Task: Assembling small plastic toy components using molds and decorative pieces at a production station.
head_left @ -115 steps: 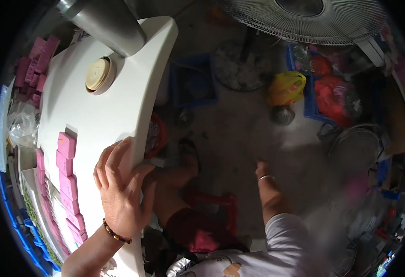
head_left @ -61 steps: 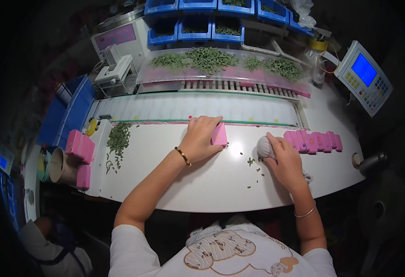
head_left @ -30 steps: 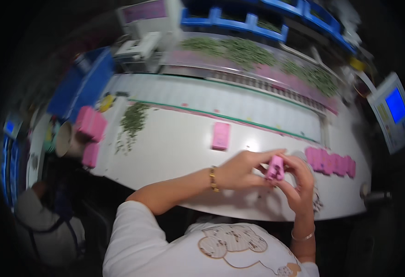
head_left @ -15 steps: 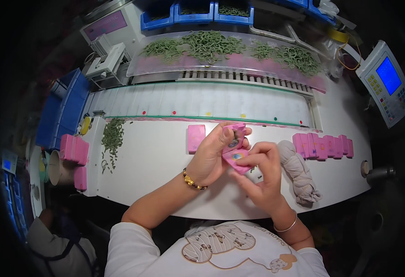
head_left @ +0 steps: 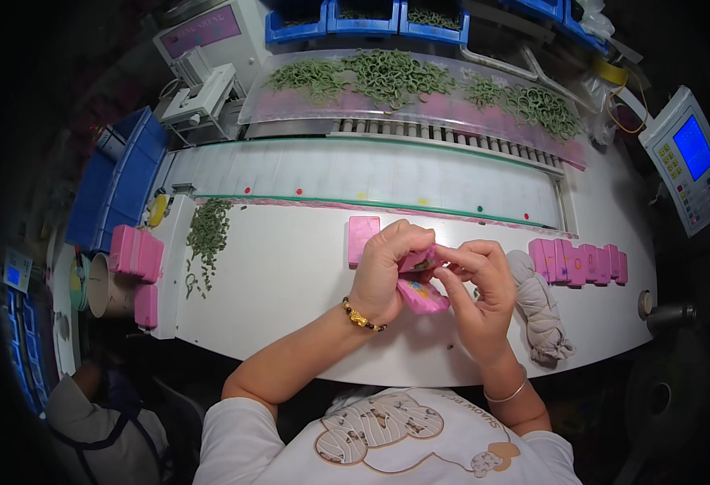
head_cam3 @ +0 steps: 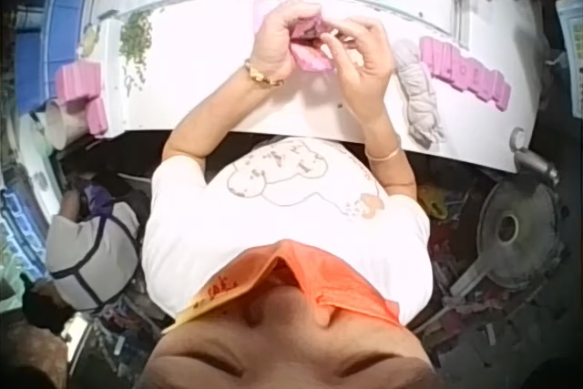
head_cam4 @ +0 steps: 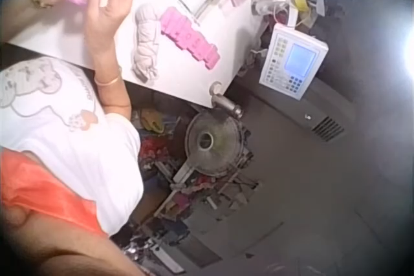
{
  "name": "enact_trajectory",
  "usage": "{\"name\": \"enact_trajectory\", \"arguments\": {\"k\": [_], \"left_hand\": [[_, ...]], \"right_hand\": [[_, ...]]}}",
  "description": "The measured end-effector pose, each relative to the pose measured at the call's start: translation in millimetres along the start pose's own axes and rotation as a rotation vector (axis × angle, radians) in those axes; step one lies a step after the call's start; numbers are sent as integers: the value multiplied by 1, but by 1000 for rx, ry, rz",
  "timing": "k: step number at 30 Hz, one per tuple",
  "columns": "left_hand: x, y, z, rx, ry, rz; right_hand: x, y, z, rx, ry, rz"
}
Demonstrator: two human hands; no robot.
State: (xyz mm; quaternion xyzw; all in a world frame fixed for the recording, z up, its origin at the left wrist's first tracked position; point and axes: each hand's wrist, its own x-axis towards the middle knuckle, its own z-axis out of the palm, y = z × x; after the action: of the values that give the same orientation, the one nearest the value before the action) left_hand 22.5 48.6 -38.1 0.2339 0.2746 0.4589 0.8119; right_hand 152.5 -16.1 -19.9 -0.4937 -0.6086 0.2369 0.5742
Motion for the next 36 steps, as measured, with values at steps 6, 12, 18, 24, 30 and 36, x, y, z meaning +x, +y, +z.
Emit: {"name": "enact_trajectory", "arguments": {"k": [6,12,18,24,30,36], "left_hand": [[-4,2,6,300,-16,70],[2,-13,6,432,-18,237],[9,-22,15,376,64,218],[18,-31,12,103,141,110],[18,-28,17,-93,208,-137],[17,-20,22,-130,102,-285]], "right_hand": [[1,-2,-1,-217,-16,-161],[0,-1,-11,-156,-46,-99],[-5,3,-15,-9,-69,39],[-16,15,-13,24,-39,4],[-18,13,-15,-216,-66,-295],[-21,10,-32,-337,10,-506]]}}
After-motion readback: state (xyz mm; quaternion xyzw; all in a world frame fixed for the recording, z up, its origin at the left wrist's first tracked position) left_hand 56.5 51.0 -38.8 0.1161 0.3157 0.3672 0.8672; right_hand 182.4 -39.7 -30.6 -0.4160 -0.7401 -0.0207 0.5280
